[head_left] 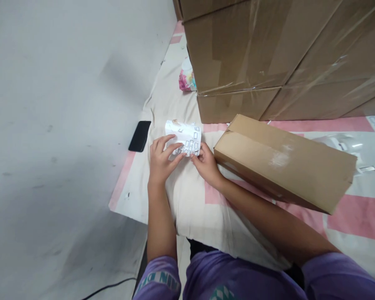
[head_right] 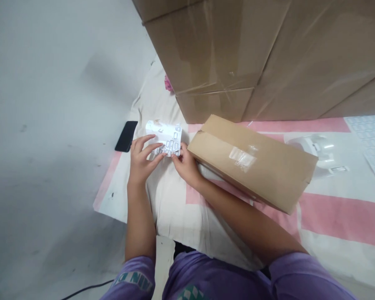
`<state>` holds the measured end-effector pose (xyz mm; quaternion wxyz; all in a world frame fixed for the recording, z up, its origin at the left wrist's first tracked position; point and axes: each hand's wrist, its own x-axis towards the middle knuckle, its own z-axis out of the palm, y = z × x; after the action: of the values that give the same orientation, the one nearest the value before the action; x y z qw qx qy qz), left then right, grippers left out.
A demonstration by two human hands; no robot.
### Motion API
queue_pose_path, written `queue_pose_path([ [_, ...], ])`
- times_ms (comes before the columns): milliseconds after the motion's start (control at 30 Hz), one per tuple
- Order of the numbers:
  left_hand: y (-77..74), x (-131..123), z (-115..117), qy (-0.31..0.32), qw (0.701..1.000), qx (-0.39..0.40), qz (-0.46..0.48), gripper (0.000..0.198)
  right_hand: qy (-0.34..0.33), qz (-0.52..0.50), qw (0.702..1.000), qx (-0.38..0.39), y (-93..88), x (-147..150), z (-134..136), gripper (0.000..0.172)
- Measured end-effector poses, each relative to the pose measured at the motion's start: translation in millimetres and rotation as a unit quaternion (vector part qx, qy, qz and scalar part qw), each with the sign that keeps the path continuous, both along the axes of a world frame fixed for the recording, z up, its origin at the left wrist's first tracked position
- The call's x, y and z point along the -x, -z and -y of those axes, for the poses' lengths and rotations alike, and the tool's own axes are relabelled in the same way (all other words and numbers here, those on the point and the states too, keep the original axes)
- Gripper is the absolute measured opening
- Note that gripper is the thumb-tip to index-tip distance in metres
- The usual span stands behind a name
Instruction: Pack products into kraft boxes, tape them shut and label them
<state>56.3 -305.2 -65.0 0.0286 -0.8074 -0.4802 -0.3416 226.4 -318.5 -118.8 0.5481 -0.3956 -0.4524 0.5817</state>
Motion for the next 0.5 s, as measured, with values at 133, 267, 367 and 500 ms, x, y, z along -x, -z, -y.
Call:
queue_pose_path([
  [133, -0.5, 1.6, 0.5, -0.009, 1.000, -0.014, 0.002, 0.016, 0.003, -0.001, 1.000, -0.004, 4.1, 1.1, -0.8, 0.024],
  [267, -0.3, 4.0, 1.2, -0.005, 1.000, 0.001, -0.009, 0.038, 0.002, -0.002, 1.000, -0.007, 4.6, 1.4, -1.5, 0.026],
  [367, 1.8, 4.2, 0.4, -0.004, 0.999, 0.007, -0.031, 0.055, 0.001, -0.007, 1.000, -0.010, 4.2, 1.4, -1.9, 0.027],
  [500, 4.5, 3.0, -1.0, -0.013, 0.999, -0.002, -0.037, 0.053, 0.003, -0.003, 1.000, -0.009, 5.3, 1.9, -1.6, 0.024],
])
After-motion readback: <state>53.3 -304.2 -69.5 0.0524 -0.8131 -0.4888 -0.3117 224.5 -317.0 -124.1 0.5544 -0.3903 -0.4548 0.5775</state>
